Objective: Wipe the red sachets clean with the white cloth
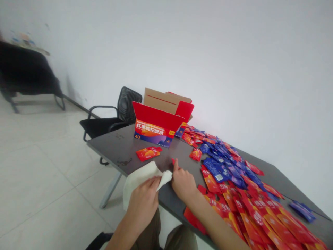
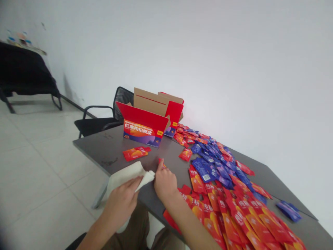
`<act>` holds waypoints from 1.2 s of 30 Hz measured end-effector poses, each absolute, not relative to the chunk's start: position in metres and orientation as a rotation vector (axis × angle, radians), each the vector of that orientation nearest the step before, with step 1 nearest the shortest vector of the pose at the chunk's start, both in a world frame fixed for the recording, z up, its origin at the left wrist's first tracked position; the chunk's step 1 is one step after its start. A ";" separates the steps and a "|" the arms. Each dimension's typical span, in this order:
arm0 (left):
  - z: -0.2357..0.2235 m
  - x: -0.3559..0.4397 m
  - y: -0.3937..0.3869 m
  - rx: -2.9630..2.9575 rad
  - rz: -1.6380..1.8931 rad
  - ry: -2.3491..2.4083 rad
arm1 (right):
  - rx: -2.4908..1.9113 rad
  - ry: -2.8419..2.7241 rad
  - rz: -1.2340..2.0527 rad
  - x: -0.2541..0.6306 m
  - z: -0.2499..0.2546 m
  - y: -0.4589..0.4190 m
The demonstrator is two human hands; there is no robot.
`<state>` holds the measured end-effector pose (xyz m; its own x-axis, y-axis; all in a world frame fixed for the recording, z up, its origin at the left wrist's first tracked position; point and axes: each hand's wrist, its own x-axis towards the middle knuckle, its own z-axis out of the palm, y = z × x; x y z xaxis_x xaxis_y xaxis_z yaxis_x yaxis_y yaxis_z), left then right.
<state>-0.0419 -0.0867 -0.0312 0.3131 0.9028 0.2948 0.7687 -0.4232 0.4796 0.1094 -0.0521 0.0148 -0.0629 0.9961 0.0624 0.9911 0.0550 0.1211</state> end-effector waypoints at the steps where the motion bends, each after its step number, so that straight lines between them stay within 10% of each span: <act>1: -0.031 -0.042 -0.087 2.327 0.766 1.525 | 2.153 2.251 0.201 0.113 0.016 -0.052; 9: -0.025 -0.040 -0.088 2.322 0.707 1.543 | 2.606 2.544 -0.434 0.151 0.012 -0.048; 17: -0.019 -0.033 -0.082 2.326 0.664 1.607 | 2.843 2.214 -1.992 0.166 -0.020 -0.053; 25: -0.002 -0.025 -0.063 2.405 0.641 1.636 | 2.543 2.689 -0.955 0.191 -0.001 -0.064; 36: -0.004 -0.013 -0.049 2.677 0.533 1.131 | 1.496 2.911 -1.227 0.192 0.002 -0.026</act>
<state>-0.0129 -0.0491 -0.0040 0.6453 0.7209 0.2527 0.6539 -0.6923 0.3052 0.1915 -0.0264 0.0017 -0.5830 0.8124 -0.0027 0.5694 0.4062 -0.7147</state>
